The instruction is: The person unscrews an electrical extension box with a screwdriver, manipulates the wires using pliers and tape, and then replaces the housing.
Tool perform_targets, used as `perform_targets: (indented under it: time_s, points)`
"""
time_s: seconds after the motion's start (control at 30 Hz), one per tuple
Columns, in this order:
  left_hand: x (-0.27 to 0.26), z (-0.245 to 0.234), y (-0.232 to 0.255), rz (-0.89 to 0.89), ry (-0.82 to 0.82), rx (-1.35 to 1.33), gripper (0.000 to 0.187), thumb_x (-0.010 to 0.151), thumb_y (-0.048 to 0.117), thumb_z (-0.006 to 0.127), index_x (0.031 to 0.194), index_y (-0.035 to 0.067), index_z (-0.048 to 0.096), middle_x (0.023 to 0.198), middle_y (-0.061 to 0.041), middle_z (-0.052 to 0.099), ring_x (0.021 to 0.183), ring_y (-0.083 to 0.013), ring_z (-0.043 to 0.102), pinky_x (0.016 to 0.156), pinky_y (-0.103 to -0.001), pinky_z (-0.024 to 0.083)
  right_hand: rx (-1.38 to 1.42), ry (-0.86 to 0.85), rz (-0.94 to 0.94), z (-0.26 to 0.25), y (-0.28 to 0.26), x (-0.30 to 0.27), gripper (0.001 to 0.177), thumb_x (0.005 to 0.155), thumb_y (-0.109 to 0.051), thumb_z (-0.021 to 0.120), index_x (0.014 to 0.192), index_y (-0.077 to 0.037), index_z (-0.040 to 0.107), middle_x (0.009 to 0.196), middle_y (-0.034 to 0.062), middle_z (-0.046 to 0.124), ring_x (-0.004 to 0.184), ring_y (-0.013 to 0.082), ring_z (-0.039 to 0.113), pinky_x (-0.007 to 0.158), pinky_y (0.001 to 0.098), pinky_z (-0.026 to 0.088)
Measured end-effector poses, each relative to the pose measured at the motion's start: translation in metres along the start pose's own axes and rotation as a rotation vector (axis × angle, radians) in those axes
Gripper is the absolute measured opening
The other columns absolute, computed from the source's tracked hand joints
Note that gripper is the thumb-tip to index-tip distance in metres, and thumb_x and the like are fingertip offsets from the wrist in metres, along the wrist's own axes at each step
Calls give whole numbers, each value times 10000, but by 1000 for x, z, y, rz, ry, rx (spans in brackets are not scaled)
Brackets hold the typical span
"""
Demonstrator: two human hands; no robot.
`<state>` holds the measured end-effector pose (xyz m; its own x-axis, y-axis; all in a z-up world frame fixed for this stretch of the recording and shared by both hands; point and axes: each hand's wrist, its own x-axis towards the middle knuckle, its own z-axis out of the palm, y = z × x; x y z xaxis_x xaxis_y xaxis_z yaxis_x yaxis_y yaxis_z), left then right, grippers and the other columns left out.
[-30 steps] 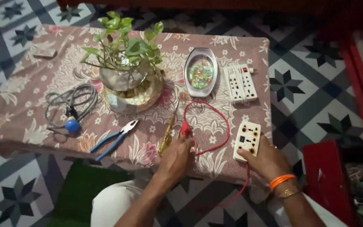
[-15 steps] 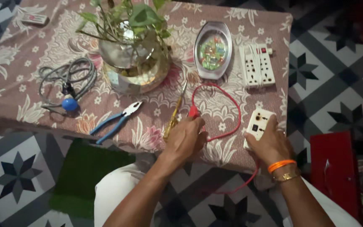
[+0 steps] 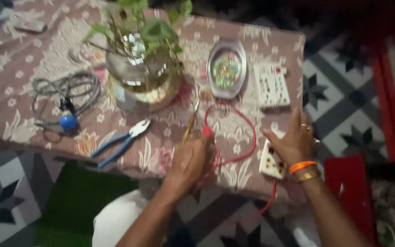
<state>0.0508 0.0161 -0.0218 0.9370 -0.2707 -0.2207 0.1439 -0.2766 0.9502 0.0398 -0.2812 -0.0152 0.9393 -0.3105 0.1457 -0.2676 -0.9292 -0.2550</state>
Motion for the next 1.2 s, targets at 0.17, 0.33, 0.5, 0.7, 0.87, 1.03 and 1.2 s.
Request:
perform_targets:
  time_s: [0.17,0.33,0.5,0.7,0.87,1.03,1.2]
  points:
    - [-8,-20,11,492,194,404,168,837,167,706,956,52,679,842,-221,689,757,-450,671,633,-544,512,-49,-38,138,28,-17,70,1248,686,-586,874,1587,-37,208,1579,299,315,1406,498,338,1106,590,343]
    - [-8,-26,21,334,125,460,193,810,184,729,938,53,670,867,-228,673,771,-456,676,663,-547,524,-64,-93,198,56,-8,98,1297,647,-581,892,1588,-31,187,1525,297,387,1399,476,374,1134,553,348]
    - [-5,-26,18,305,22,544,230,801,184,717,983,56,660,875,-215,664,768,-453,676,645,-555,518,92,120,75,66,8,93,1158,696,-486,866,1561,30,295,1442,325,507,1349,471,485,1144,522,402]
    - [0,-16,-4,438,5,500,227,844,197,696,1015,49,683,893,-216,692,829,-428,690,696,-521,533,1082,158,172,21,14,18,796,909,-454,677,1506,8,423,1334,268,585,1148,394,640,951,457,549]
    - [-17,8,-2,305,-134,-53,421,911,309,685,1223,28,656,1048,-126,762,921,-255,767,769,-392,611,1952,-274,399,-106,-25,-123,732,881,-568,550,1383,-35,543,1225,235,650,985,345,670,740,505,585]
    - [-121,29,38,-95,-296,-634,475,922,331,673,1331,104,597,1092,-72,731,921,-182,723,720,-346,590,2220,-610,416,-187,-57,-247,799,879,-589,520,1455,-34,509,1331,321,630,1047,357,684,741,411,563]
    - [-252,39,71,-40,-421,-1066,423,994,226,651,1361,38,558,1142,-88,704,956,-183,721,783,-334,609,2266,-783,434,-197,-65,-336,788,939,-601,522,1479,-29,485,1343,316,599,1088,385,679,720,401,538]
